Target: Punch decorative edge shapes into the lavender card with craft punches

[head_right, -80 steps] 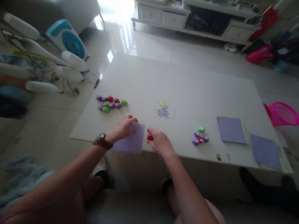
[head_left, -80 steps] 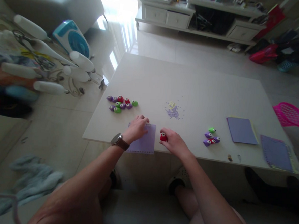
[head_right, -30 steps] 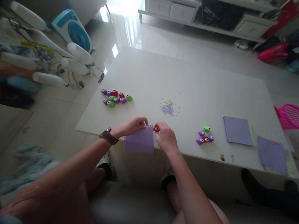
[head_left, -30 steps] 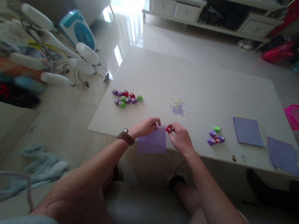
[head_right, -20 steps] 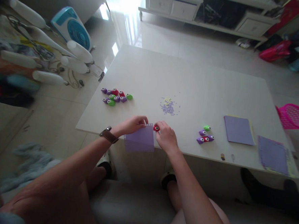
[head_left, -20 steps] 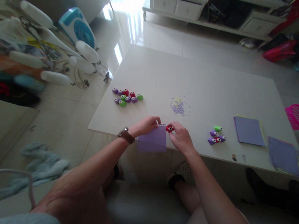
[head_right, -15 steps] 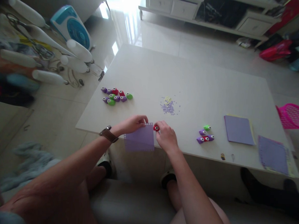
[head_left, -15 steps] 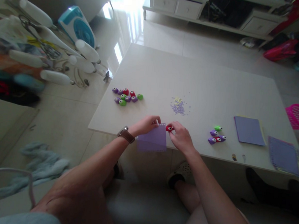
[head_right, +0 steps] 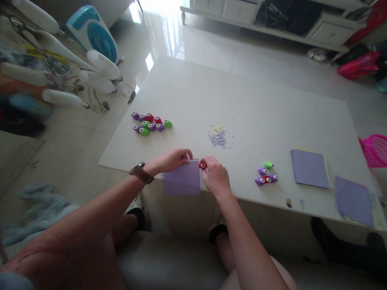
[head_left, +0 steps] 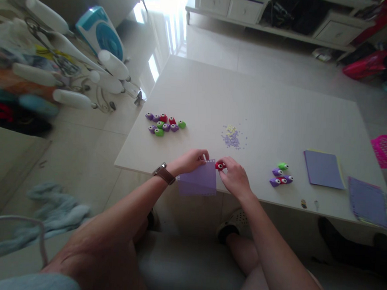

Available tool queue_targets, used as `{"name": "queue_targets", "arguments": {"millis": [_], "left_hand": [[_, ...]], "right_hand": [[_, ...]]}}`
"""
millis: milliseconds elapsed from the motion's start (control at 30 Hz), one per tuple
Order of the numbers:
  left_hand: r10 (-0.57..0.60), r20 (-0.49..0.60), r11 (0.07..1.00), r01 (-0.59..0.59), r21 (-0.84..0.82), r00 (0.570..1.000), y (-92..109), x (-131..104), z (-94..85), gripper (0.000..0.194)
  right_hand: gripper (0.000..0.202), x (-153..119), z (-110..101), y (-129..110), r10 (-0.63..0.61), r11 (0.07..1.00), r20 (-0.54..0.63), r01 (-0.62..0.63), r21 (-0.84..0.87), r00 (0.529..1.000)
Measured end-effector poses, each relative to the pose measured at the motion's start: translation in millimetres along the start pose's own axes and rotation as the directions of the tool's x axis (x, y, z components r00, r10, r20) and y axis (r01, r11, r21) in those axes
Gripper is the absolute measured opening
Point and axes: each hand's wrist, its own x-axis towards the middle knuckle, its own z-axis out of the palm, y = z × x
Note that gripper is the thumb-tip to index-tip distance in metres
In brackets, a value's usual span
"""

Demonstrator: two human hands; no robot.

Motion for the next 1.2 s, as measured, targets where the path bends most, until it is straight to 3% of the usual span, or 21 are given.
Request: {"name": "queue_targets", "arguments": {"millis": [800,1200], "left_hand": [[-0.025,0.005,0.999,0.025,0.045,1.000,1,1,1.6,0.017],[0.023,0.005,0.990,-0.024,0.139,1.000,-1,1,14.2,0.017]], "right_hand": [[0.018,0,4,0,0.003,1.000,0.000,-0.003,0.021,1.000],[0.022,0,8,1,-0.002,1.000,0.089,0.004,-0.027,0.996]]}}
